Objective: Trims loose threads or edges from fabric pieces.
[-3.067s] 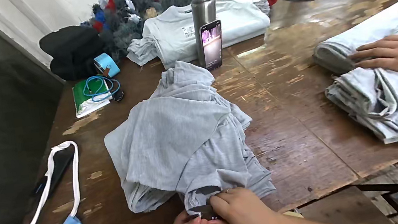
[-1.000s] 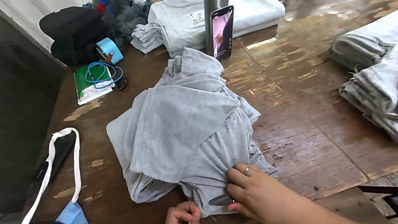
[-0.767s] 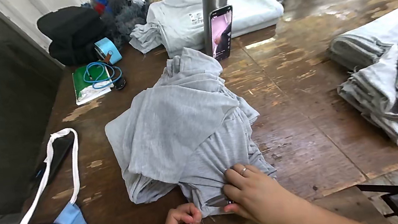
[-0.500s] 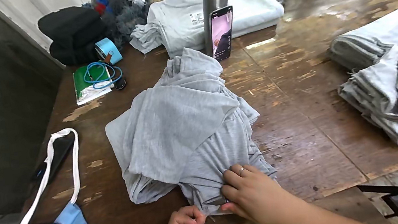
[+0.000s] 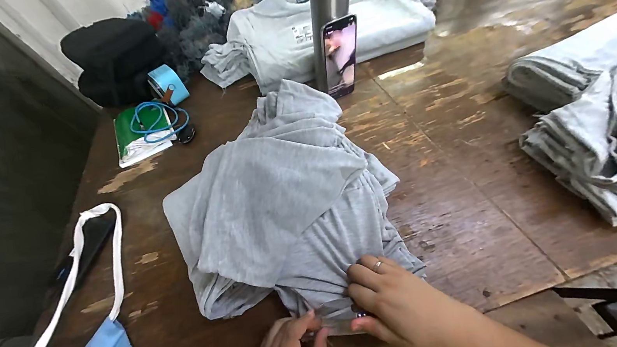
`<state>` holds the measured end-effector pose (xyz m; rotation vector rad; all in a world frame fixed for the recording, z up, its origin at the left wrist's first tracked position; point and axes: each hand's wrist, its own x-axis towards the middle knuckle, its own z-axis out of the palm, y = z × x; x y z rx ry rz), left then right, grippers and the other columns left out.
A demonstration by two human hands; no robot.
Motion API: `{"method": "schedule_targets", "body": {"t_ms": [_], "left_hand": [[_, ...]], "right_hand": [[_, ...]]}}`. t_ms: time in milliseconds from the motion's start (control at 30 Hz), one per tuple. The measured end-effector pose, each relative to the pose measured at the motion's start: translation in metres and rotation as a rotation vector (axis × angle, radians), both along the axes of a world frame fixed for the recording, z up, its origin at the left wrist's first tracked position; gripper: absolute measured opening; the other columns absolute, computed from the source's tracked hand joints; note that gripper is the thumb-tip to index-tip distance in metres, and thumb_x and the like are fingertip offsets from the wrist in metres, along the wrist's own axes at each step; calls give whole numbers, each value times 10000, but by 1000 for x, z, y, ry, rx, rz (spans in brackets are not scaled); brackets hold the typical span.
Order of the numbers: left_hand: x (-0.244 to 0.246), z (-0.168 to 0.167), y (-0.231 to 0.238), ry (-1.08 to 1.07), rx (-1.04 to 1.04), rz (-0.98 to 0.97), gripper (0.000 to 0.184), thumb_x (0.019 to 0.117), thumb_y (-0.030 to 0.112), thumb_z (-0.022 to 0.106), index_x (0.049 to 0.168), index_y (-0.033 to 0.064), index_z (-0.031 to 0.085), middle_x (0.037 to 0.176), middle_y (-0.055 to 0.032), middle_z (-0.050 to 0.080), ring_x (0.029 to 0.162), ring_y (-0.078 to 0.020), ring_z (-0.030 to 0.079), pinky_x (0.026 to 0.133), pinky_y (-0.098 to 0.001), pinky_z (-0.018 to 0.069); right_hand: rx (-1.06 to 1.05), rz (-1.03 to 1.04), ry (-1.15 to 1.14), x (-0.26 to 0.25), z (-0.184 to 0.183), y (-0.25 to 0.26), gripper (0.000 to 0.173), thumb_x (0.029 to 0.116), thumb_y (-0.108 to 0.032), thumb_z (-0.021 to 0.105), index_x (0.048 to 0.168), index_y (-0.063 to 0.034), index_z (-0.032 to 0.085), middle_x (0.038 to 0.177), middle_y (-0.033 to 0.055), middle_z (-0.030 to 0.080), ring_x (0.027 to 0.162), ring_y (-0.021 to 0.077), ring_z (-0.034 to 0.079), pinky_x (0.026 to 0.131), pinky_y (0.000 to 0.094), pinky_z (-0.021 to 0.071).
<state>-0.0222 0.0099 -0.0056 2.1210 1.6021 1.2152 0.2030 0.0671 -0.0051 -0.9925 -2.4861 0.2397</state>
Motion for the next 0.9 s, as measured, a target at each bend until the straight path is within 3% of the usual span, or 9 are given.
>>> {"method": "schedule_targets", "body": {"t_ms": [100,233,467,800,900], "left_hand": [[-4,7,-3,-149,-72,-60,162,946,201,709,1042,78,667,893,10,751,890,25,681,791,-130,538],[-6,7,-4,-248,-88,-70,147,956,162,686,1066,88,623,889,29,710,805,49,614,702,-96,479],[-3,7,0,-210,-10,-66,122,980,207,669,1048,124,610,910,36,685,820,31,611,719,-102,489],[-3,5,-1,-271,-14,-65,110,991,221,671,1055,148,619,946,63,684,821,45,615,721,-97,499],[-10,9,-2,-356,-74,-206,73,1005,264,656,1032,197,645,919,88,676,816,36,636,724,-125,537]], "right_hand": [[8,12,-12,0,1,0,557,1064,-565,328,859,-137,620,913,67,607,901,282,614,701,408,505],[37,18,-44,-1,2,-1,553,1044,-595,360,864,-145,626,910,62,602,890,283,615,684,407,506],[77,-48,-77,-11,1,-3,540,1050,-544,381,801,-148,651,879,59,620,862,277,632,659,406,518],[56,-23,-67,-7,1,-3,530,1053,-548,373,815,-158,640,895,54,605,870,270,618,660,401,499],[57,-31,-47,-8,-1,-3,531,1053,-543,378,806,-154,641,889,53,606,863,270,614,657,400,493]]}}
